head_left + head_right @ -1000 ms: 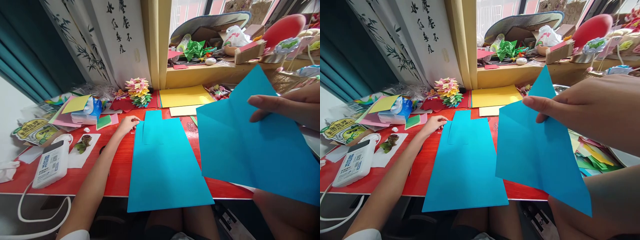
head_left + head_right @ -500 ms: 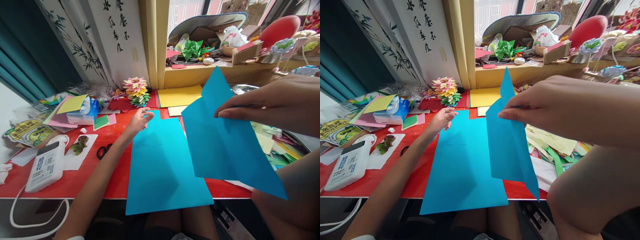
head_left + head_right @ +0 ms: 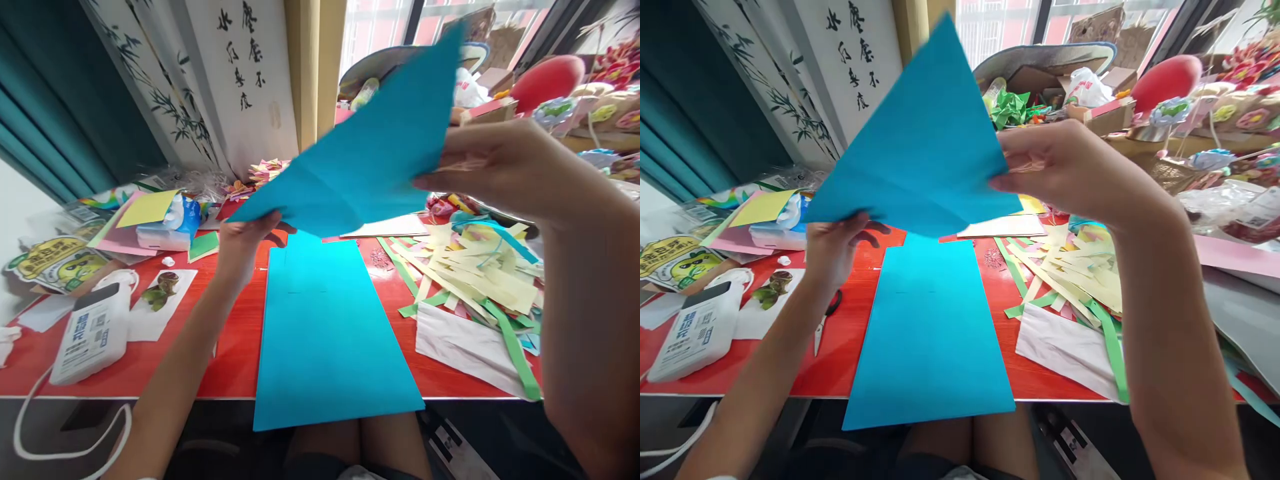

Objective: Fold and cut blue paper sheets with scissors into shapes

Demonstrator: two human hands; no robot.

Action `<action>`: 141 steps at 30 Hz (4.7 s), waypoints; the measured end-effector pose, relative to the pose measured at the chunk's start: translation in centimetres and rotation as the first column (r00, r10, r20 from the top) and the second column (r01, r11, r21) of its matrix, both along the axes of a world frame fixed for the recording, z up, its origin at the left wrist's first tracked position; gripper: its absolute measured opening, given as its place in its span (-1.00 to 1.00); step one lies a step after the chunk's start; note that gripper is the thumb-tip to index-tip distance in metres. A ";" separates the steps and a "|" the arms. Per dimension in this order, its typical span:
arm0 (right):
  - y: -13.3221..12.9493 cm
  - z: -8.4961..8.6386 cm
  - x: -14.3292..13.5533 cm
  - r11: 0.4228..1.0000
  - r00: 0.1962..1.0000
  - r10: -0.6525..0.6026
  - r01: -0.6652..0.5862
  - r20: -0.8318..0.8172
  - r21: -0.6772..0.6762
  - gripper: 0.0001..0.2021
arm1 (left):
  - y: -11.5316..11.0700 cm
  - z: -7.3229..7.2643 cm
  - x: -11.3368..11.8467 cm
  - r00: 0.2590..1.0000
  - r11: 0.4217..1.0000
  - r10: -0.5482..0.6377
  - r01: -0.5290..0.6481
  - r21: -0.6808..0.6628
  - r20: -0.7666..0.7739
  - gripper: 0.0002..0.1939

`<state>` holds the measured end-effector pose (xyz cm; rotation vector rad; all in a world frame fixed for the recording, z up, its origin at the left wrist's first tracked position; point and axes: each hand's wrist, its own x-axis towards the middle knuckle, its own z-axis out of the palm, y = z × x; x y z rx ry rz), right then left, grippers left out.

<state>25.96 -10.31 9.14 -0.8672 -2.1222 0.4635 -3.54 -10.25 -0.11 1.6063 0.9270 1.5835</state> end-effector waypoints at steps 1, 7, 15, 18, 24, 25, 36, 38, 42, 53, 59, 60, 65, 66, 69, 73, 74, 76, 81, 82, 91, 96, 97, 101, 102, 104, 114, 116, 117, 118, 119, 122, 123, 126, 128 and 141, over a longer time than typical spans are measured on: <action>0.0 -0.3 0.2 1.000 0.999 0.020 -0.020 0.046 -0.001 -0.77 | -0.9 0.4 -0.7 0.997 0.997 0.025 -0.019 0.074 -0.072 -0.84; -0.6 -6.1 1.3 0.893 0.977 0.119 -0.183 -0.176 -0.411 -0.76 | -7.2 -2.2 -2.6 0.865 0.959 -0.015 0.154 0.238 -0.502 -0.66; 1.2 -13.2 -2.3 0.632 0.980 0.130 -0.198 -0.150 -0.749 -0.53 | -10.5 -5.7 -1.8 0.781 0.945 -0.199 0.312 0.095 -0.592 -0.51; 1.6 -13.2 -3.3 0.574 0.938 0.117 -0.333 -0.327 -0.748 -0.63 | -10.8 -5.3 -2.4 0.745 0.946 -0.145 0.297 0.130 -0.651 -0.51; 1.9 -12.1 -3.3 0.468 0.935 -0.043 -0.292 -0.352 -0.834 -0.77 | -10.0 -3.9 -3.3 0.802 0.941 -0.025 0.220 0.256 -0.596 -0.53; 2.0 -12.1 -3.4 0.460 0.954 -0.026 -0.254 -0.299 -0.851 -0.78 | -9.5 -3.5 -3.0 0.830 0.951 0.020 0.157 0.267 -0.557 -0.56; 2.2 -15.3 -4.6 0.573 0.961 0.274 -0.181 -0.021 -0.799 -0.65 | 0.8 -4.6 4.4 0.541 0.852 -0.491 0.136 -0.506 -0.683 -0.63; 2.2 -15.6 -4.6 0.607 0.959 0.282 -0.159 0.023 -0.779 -0.66 | 1.2 -5.5 4.7 0.554 0.846 -0.492 0.123 -0.519 -0.671 -0.68; 1.7 -15.7 -4.7 0.714 0.945 0.285 -0.098 0.160 -0.694 -0.68 | 0.5 -6.5 4.7 0.597 0.885 -0.419 0.101 -0.454 -0.684 -0.76; -0.1 -15.3 -4.7 0.844 0.937 0.248 -0.083 0.248 -0.530 -0.74 | -0.8 -6.4 5.1 0.648 0.897 -0.403 0.141 -0.418 -0.646 -0.77; -0.3 -15.7 -4.8 0.864 0.954 0.225 -0.100 0.200 -0.493 -0.76 | -0.6 -6.7 5.0 0.705 0.868 -0.434 0.161 -0.470 -0.561 -0.77; -0.4 -15.6 -4.9 0.868 0.955 0.220 -0.098 0.200 -0.486 -0.77 | -0.5 -6.7 5.0 0.713 0.862 -0.440 0.165 -0.480 -0.545 -0.78; -0.8 -15.4 -5.1 0.897 0.960 0.194 -0.092 0.200 -0.433 -0.79 | -0.5 -6.5 4.8 0.749 0.844 -0.451 0.182 -0.504 -0.485 -0.80; -0.9 -15.4 -5.2 0.903 0.961 0.193 -0.096 0.196 -0.418 -0.79 | -0.5 -6.5 4.8 0.758 0.841 -0.451 0.184 -0.509 -0.471 -0.80; -1.0 -15.4 -5.2 0.921 0.959 0.195 -0.107 0.206 -0.374 -0.79 | -0.5 -6.5 4.8 0.785 0.830 -0.447 0.187 -0.525 -0.428 -0.82; -1.0 -15.3 -5.2 0.935 0.953 0.202 -0.118 0.228 -0.333 -0.79 | -0.6 -6.6 4.8 0.806 0.818 -0.445 0.188 -0.543 -0.391 -0.84; -1.0 -15.3 -5.2 0.937 0.952 0.204 -0.122 0.228 -0.327 -0.79 | -0.6 -6.6 4.8 0.810 0.815 -0.445 0.190 -0.547 -0.383 -0.85; -1.1 -15.2 -5.3 0.939 0.951 0.207 -0.127 0.230 -0.319 -0.79 | -0.7 -6.6 4.8 0.817 0.810 -0.446 0.194 -0.553 -0.366 -0.85; -1.3 -15.2 -5.3 0.949 0.946 0.196 -0.117 0.259 -0.292 -0.79 | -0.8 -6.7 4.8 0.836 0.797 -0.442 0.201 -0.569 -0.325 -0.88; -1.3 -15.2 -5.3 0.950 0.945 0.196 -0.116 0.264 -0.290 -0.79 | -0.8 -6.7 4.9 0.838 0.793 -0.445 0.205 -0.574 -0.316 -0.88; -0.7 -14.7 -5.0 0.881 0.938 0.190 -0.033 0.290 -0.471 -0.77 | -0.6 -6.6 4.9 0.767 0.844 -0.443 0.182 -0.504 -0.465 -0.82; -0.3 -14.8 -4.8 0.860 0.933 0.210 -0.035 0.291 -0.508 -0.79 | -0.8 -6.8 5.0 0.757 0.867 -0.424 0.180 -0.465 -0.497 -0.87; -0.3 -14.8 -4.8 0.861 0.936 0.207 -0.036 0.284 -0.508 -0.80 | -0.8 -6.8 5.0 0.757 0.871 -0.418 0.175 -0.460 -0.503 -0.87; -0.4 -14.8 -4.8 0.874 0.947 0.179 -0.027 0.269 -0.485 -0.81 | -0.9 -6.8 5.0 0.753 0.884 -0.399 0.164 -0.438 -0.524 -0.87; -0.5 -14.8 -4.9 0.877 0.947 0.173 -0.023 0.270 -0.480 -0.81 | -1.0 -6.8 5.0 0.750 0.888 -0.395 0.163 -0.431 -0.531 -0.88; -0.6 -14.7 -4.9 0.881 0.948 0.163 -0.015 0.273 -0.473 -0.80 | -1.1 -6.8 5.0 0.743 0.896 -0.386 0.161 -0.413 -0.547 -0.89; -0.9 -14.6 -5.0 0.890 0.944 0.162 -0.014 0.288 -0.456 -0.77 | -1.4 -6.8 5.2 0.718 0.921 -0.353 0.154 -0.358 -0.599 -0.92; -0.9 -14.6 -5.0 0.893 0.943 0.156 -0.008 0.295 -0.449 -0.77 | -1.4 -6.8 5.2 0.717 0.918 -0.354 0.144 -0.369 -0.600 -0.91; -0.9 -14.6 -5.0 0.895 0.942 0.153 -0.003 0.300 -0.446 -0.77 | -1.4 -6.8 5.2 0.717 0.917 -0.354 0.141 -0.373 -0.601 -0.91; -0.9 -14.6 -5.0 0.897 0.941 0.148 0.002 0.304 -0.442 -0.77 | -1.4 -6.7 5.2 0.716 0.917 -0.354 0.139 -0.375 -0.601 -0.91; -0.9 -14.6 -5.0 0.899 0.941 0.143 0.006 0.307 -0.438 -0.77 | -1.4 -6.7 5.2 0.716 0.916 -0.355 0.139 -0.375 -0.601 -0.91; -1.0 -14.7 -5.1 0.905 0.939 0.134 0.015 0.317 -0.425 -0.77 | -1.5 -6.7 5.2 0.713 0.917 -0.359 0.147 -0.371 -0.602 -0.91; -1.0 -14.8 -5.1 0.908 0.938 0.132 0.016 0.321 -0.420 -0.76 | -1.5 -6.7 5.2 0.712 0.917 -0.358 0.148 -0.369 -0.604 -0.91; -1.1 -14.8 -5.2 0.913 0.936 0.134 0.011 0.326 -0.409 -0.75 | -1.5 -6.8 5.2 0.709 0.922 -0.351 0.149 -0.357 -0.611 -0.91; -1.1 -14.8 -5.2 0.910 0.936 0.137 0.010 0.324 -0.415 -0.75 | -1.5 -6.9 5.3 0.707 0.930 -0.341 0.155 -0.334 -0.619 -0.92; -0.7 -15.0 -5.1 0.898 0.947 0.113 0.032 0.300 -0.439 -0.74 | -1.4 -6.5 5.1 0.673 0.936 -0.333 0.152 -0.317 -0.661 -0.90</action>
